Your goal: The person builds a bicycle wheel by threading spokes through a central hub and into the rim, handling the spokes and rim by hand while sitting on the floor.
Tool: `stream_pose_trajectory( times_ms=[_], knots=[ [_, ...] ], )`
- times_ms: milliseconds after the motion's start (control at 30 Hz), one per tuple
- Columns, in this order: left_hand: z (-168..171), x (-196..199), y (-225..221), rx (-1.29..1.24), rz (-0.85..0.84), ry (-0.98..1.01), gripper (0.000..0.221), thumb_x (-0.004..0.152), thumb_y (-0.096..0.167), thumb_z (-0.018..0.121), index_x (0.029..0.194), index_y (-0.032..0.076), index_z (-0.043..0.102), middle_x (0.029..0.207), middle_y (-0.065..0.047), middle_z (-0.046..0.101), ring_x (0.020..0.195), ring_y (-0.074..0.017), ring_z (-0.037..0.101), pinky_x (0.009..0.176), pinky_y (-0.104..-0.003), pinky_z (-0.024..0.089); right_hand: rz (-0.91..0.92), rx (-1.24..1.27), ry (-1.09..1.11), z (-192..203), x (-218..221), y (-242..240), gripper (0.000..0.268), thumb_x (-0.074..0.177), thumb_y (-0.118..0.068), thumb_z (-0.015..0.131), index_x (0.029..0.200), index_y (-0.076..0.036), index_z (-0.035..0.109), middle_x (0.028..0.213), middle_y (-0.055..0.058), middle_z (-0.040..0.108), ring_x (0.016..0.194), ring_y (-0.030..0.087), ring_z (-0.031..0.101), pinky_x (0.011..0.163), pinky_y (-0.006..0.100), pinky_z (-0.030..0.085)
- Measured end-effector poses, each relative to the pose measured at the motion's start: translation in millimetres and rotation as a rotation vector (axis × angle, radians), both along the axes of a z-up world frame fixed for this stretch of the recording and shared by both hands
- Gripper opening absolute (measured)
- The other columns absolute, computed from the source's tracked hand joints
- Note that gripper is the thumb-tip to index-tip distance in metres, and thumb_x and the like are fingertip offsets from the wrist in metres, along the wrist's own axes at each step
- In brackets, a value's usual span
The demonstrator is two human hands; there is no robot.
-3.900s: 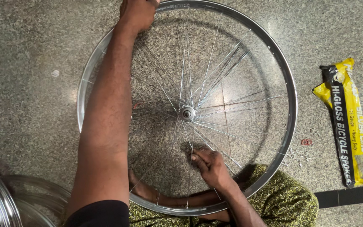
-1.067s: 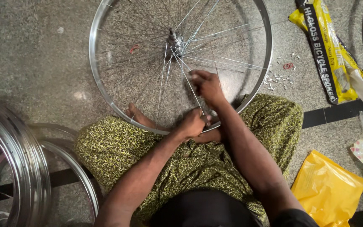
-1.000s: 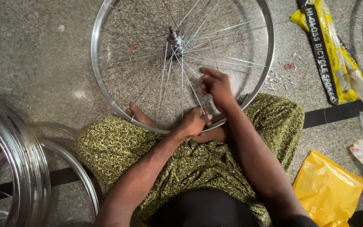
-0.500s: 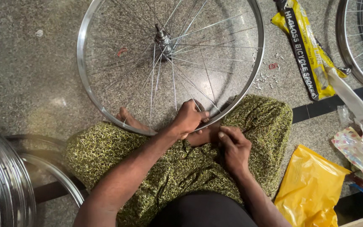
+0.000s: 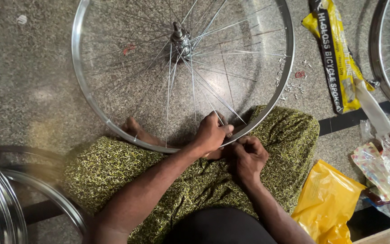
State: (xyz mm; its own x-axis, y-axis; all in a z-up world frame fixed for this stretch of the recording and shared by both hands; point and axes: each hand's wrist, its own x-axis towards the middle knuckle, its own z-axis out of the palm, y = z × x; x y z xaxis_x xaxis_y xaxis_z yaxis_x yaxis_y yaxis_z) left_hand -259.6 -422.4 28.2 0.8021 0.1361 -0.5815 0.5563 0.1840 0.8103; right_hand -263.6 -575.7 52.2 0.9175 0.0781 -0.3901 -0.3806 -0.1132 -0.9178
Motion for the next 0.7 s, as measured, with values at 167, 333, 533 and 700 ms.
stream_pose_trajectory(
  times_ms=[167,333,533,700],
  knots=[
    [-6,0,-1,0.01,0.003,0.0,0.016,0.096,0.006,0.067,0.098,0.0,0.053,0.081,-0.014,0.068,0.061,-0.0206,0.069,0.042,-0.031,0.057,0.072,-0.029,-0.107,-16,-1,-9,0.015,0.086,0.008,0.069,0.088,-0.007,0.066,0.089,0.004,0.069,0.073,0.01,0.067,0.062,0.026,0.061],
    [-8,-2,-2,-0.007,0.023,-0.037,0.014,0.097,0.006,0.066,0.099,0.0,0.054,0.08,-0.015,0.069,0.061,-0.0203,0.069,0.043,-0.029,0.057,0.175,0.035,-0.365,-36,-2,-18,0.015,0.088,0.005,0.071,0.093,-0.008,0.065,0.093,0.001,0.068,0.078,0.008,0.065,0.068,0.024,0.059],
    [-3,-1,1,-0.063,0.03,0.005,0.013,0.096,0.007,0.064,0.1,0.001,0.053,0.078,-0.017,0.068,0.056,-0.0222,0.07,0.039,-0.031,0.055,0.241,-0.173,-0.519,-49,-3,-23,0.015,0.088,-0.001,0.076,0.091,-0.01,0.064,0.09,0.0,0.068,0.073,0.007,0.065,0.059,0.021,0.057],
    [-4,-2,3,-0.038,0.017,-0.025,0.014,0.098,0.007,0.065,0.101,-0.001,0.053,0.079,-0.019,0.07,0.056,-0.022,0.069,0.039,-0.03,0.055,0.241,0.042,-0.52,-48,-2,-17,0.013,0.09,0.001,0.073,0.092,-0.009,0.065,0.091,0.001,0.069,0.076,0.007,0.068,0.062,0.023,0.062]
  ],
)
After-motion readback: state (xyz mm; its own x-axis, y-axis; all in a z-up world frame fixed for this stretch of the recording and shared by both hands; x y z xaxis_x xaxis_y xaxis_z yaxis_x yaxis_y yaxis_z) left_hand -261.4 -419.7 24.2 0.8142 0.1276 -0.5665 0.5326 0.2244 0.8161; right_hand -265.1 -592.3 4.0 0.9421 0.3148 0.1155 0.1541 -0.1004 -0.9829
